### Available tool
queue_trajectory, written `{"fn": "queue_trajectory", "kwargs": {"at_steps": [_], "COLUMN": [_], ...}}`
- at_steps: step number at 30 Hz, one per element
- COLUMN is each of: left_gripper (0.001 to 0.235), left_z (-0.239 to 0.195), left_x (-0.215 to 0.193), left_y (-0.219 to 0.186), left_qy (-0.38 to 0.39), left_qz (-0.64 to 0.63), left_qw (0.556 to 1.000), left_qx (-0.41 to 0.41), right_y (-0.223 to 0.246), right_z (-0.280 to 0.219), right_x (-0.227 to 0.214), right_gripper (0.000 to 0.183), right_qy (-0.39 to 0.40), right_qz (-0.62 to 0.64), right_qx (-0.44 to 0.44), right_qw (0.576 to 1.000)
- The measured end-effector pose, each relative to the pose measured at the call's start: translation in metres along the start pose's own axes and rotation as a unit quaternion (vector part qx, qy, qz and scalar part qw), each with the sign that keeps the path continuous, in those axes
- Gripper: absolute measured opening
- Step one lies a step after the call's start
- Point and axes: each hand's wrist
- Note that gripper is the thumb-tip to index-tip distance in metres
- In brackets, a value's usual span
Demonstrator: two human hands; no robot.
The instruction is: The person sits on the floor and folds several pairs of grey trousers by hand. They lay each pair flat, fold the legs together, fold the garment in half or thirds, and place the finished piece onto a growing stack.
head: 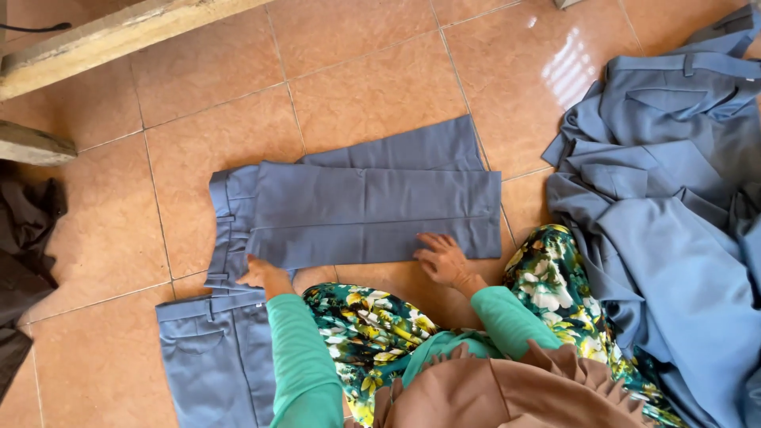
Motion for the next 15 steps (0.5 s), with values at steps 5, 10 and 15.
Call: {"fn": "queue_trajectory", "kwargs": {"at_steps": [5,10,15], "left_gripper": [0.059,0.039,0.045], "left_z": [-0.071,-0.119,-0.081], "left_x": [0.039,0.031,0.019], "left_y": [-0.069,-0.155,-0.218], "left_qy": [-0.367,-0.240,-0.062], "left_qz": [-0.352,-0.295,-0.102], "left_qw": [0.844,0.801,0.892], "left_qx": [0.170,0.463,0.437], "right_y": [-0.045,-0.115,-0.145], "right_z": [-0.008,-0.037,-0.045], "right_x": [-0.046,-0.010,0.009], "right_gripper": [0.076,0.079,0.059], "right_qy": [-0.111,-0.030,0.019], "right_qz": [-0.119,0.095,0.134], "right_qx": [0.473,0.611,0.645], "right_qw": [0.866,0.786,0.752]}}
Point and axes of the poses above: each hand's wrist, its own z-axis towards the middle knuckle, its own x-axis out of the palm, y = z × x, and after that the axes turned 14 degrees about y, right-handed
